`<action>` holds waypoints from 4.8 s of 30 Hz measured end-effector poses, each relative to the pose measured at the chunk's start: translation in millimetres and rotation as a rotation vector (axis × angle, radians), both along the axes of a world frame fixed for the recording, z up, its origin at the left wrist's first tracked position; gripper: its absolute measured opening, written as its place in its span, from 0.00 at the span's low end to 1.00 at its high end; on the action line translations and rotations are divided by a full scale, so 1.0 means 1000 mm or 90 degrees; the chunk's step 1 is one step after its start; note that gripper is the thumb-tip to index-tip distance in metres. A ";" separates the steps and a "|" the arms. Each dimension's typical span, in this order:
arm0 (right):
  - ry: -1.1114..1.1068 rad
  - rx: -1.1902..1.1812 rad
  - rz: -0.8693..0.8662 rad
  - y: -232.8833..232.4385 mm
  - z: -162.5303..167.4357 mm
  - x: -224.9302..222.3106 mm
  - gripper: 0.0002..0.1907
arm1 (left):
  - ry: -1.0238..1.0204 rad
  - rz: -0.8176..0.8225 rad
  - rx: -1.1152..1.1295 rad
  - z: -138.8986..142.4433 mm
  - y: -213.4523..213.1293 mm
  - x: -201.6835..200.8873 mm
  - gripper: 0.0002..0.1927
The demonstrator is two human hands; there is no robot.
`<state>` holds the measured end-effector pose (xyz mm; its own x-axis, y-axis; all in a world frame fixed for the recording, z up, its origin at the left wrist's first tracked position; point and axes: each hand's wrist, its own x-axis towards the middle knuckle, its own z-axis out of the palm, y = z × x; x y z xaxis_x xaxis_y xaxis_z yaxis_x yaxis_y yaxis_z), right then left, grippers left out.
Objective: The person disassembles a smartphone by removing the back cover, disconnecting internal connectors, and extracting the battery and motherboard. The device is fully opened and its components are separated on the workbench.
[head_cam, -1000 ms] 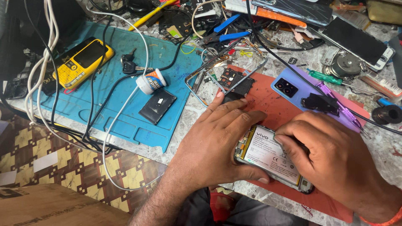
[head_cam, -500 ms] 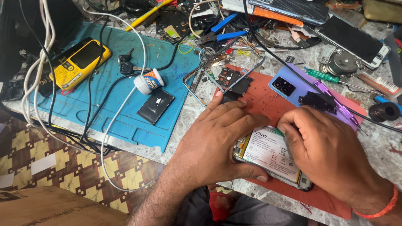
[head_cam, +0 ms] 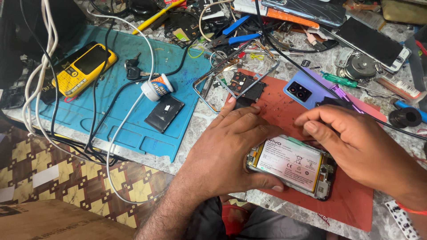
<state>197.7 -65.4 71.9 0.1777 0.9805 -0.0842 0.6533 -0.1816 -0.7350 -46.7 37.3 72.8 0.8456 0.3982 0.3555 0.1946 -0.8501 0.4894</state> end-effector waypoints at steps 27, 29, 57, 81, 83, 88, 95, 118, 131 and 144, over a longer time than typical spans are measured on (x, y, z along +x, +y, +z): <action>-0.276 0.081 -0.065 -0.002 0.020 -0.007 0.09 | -0.002 0.004 -0.034 0.003 -0.001 -0.003 0.36; -0.259 0.144 -0.061 -0.007 0.019 -0.011 0.09 | -0.013 0.003 -0.026 0.002 -0.001 -0.004 0.37; -0.188 0.210 0.250 -0.022 -0.009 -0.036 0.16 | -0.040 0.007 -0.014 -0.002 0.000 -0.003 0.37; -0.206 0.239 0.238 -0.025 -0.013 -0.043 0.17 | -0.037 0.002 -0.028 -0.002 0.000 -0.003 0.38; -0.211 0.234 0.233 -0.026 -0.014 -0.043 0.16 | -0.030 0.002 -0.032 -0.002 0.000 -0.003 0.38; -0.225 0.237 0.238 -0.026 -0.014 -0.043 0.15 | -0.035 0.001 -0.031 -0.003 0.000 -0.002 0.39; -0.120 0.145 0.153 -0.024 -0.011 -0.040 0.10 | -0.032 -0.004 -0.020 -0.004 0.001 -0.003 0.40; -0.671 0.174 0.309 -0.014 0.012 -0.065 0.08 | -0.053 -0.001 -0.065 -0.007 0.003 -0.001 0.41; -0.254 0.069 0.107 -0.025 0.007 -0.039 0.07 | -0.053 0.011 -0.068 -0.006 0.002 -0.002 0.41; -0.317 0.182 0.152 -0.023 0.007 -0.051 0.06 | -0.065 0.029 -0.088 -0.005 0.001 -0.002 0.38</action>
<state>146.3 -88.2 78.8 -0.0988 0.9697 0.2236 0.9288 0.1705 -0.3291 -48.6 38.5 67.7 0.7881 0.4862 0.3775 0.1750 -0.7649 0.6199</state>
